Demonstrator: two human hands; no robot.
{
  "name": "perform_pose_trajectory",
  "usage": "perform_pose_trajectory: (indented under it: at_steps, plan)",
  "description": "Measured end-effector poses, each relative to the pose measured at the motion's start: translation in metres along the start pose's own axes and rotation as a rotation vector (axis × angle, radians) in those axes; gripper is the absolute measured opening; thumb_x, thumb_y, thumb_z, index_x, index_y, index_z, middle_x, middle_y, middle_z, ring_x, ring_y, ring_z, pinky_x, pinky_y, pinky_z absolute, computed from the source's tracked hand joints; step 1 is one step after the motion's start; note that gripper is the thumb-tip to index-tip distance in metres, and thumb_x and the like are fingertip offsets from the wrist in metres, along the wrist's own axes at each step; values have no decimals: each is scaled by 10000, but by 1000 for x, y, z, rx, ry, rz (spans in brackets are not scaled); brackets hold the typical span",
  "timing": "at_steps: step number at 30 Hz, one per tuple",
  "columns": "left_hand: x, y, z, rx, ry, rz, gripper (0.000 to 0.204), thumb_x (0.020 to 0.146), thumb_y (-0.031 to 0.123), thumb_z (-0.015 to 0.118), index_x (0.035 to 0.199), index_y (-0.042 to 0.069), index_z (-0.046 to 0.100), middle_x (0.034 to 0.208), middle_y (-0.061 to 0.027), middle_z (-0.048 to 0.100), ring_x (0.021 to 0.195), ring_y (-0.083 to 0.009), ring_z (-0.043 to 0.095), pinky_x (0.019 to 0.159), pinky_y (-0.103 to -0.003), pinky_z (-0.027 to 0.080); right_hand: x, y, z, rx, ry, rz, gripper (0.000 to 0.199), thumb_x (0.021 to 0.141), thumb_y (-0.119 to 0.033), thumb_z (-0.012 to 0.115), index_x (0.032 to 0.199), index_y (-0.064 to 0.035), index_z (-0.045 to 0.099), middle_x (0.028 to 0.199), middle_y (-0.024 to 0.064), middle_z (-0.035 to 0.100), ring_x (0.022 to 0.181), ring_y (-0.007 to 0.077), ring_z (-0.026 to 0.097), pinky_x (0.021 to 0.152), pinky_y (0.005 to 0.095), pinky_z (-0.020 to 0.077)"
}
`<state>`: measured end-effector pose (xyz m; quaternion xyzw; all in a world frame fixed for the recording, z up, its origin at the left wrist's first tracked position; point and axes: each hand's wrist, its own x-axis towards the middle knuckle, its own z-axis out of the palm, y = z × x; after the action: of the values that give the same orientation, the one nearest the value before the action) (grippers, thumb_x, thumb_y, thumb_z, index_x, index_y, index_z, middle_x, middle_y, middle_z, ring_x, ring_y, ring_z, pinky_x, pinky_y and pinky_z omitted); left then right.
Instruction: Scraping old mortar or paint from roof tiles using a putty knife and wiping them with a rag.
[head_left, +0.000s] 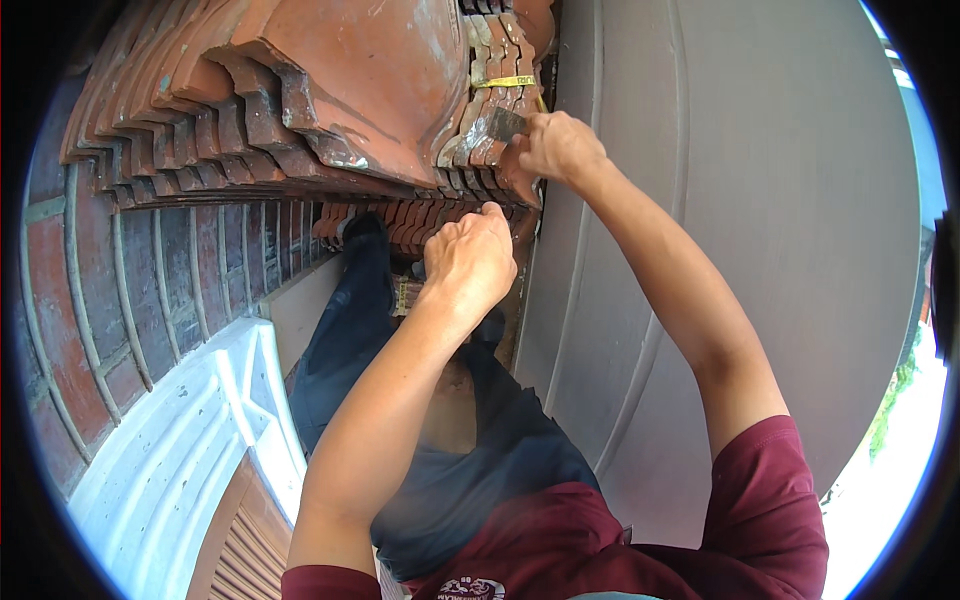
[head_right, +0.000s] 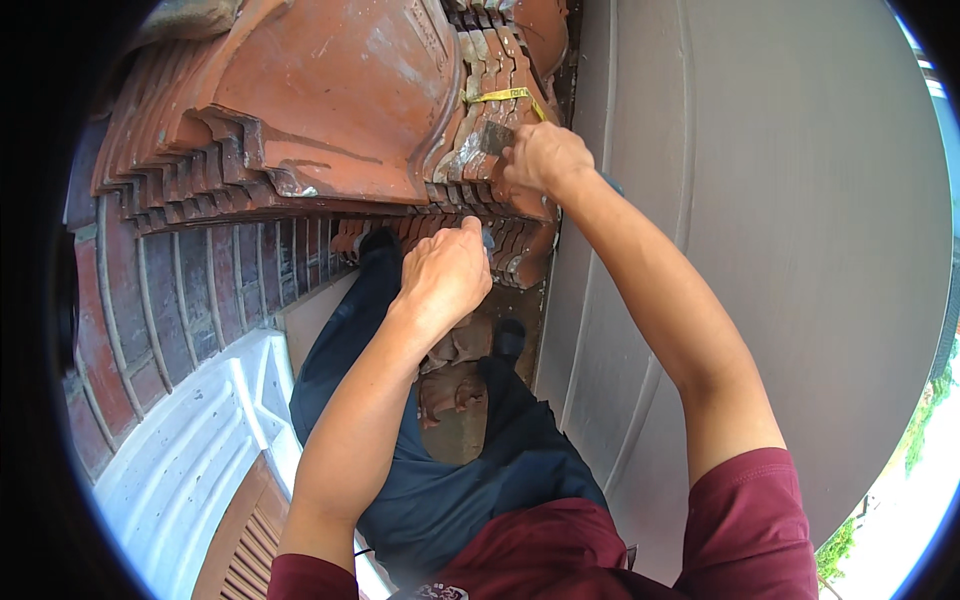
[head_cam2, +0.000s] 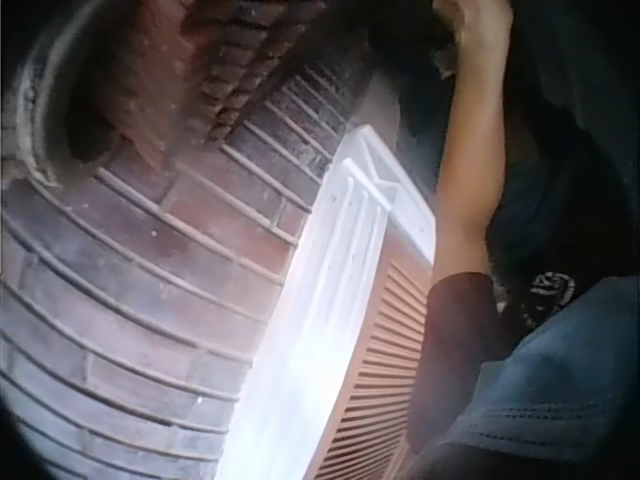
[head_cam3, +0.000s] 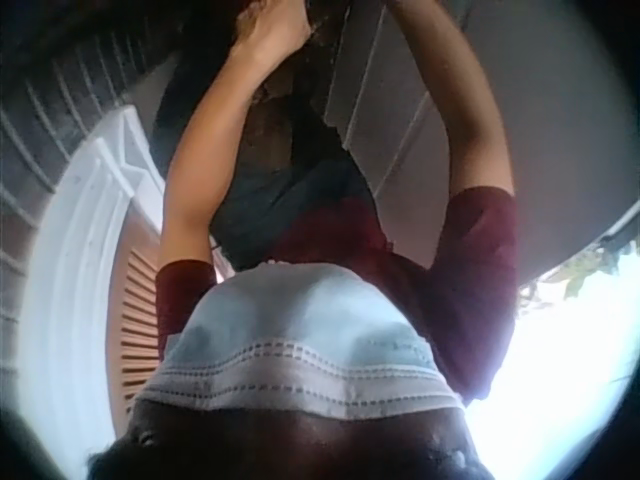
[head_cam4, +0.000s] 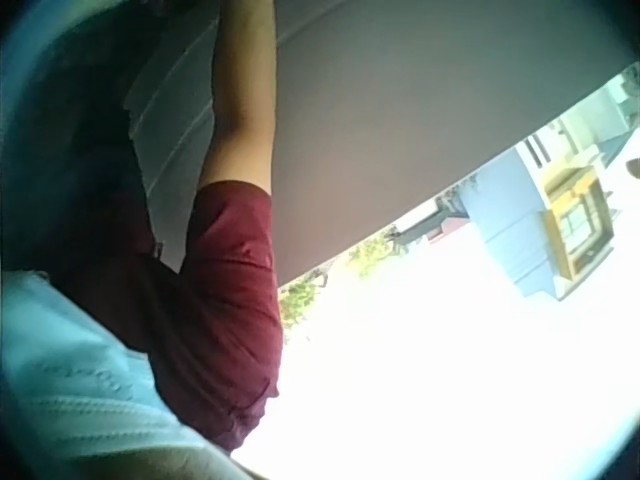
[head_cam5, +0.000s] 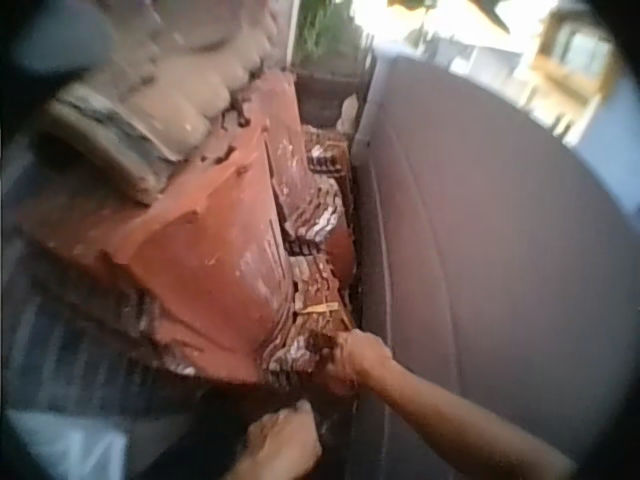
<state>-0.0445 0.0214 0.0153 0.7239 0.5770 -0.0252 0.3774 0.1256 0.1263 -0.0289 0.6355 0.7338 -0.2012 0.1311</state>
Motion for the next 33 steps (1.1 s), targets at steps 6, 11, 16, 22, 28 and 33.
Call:
perform_pose_trajectory:
  at_steps: [6, 11, 16, 22, 28, 33]
  plan:
    - [1, 4, -1, -2, -10, 12, 201, 869, 83, 550, 988, -78, 565, 842, -296, 680, 848, -459, 685, 782, -519, 549, 12, 3, -10, 134, 138, 222, 408, 910, -364, 567, 1070, -9, 688, 1044, 239, 701, 1008, 393, 677, 905, 459, 541]
    - [0, 2, 4, -4, -8, 3, 209, 860, 75, 551, 997, -82, 571, 840, -297, 679, 850, -459, 685, 780, -518, 548, 15, 7, 0, 38, 101, 79, 400, 902, -354, 569, 1102, -24, 670, 984, 255, 700, 964, 434, 668, 869, 490, 542]
    - [-2, 6, 0, -8, -7, 11, 216, 853, 72, 553, 1000, -83, 575, 845, -298, 679, 854, -458, 686, 786, -518, 547, 4, 1, -1, 65, 106, 112, 396, 893, -359, 584, 1085, -25, 678, 1002, 229, 708, 967, 409, 679, 876, 474, 544]
    - [-1, 5, 1, -10, -32, -12, 223, 840, 66, 561, 1010, -79, 578, 864, -295, 683, 871, -456, 686, 804, -516, 545, 3, 6, 7, 147, 200, 211, 353, 907, -318, 567, 1052, -19, 685, 1006, 261, 700, 959, 417, 685, 888, 464, 545]
    - [-1, 5, -1, 1, -31, -4, 240, 828, 66, 580, 1023, -75, 576, 880, -294, 686, 886, -455, 684, 817, -511, 543, -23, -27, 25, 212, 111, 208, 348, 934, -300, 552, 1050, 9, 662, 988, 272, 697, 969, 434, 675, 891, 489, 530]
    - [-5, 3, -1, -1, -36, -17, 229, 844, 58, 545, 1027, -78, 573, 887, -299, 684, 890, -455, 684, 820, -515, 542, -23, -36, 31, 228, 97, 219, 327, 937, -278, 564, 1031, 24, 649, 987, 275, 695, 978, 430, 674, 889, 476, 535]
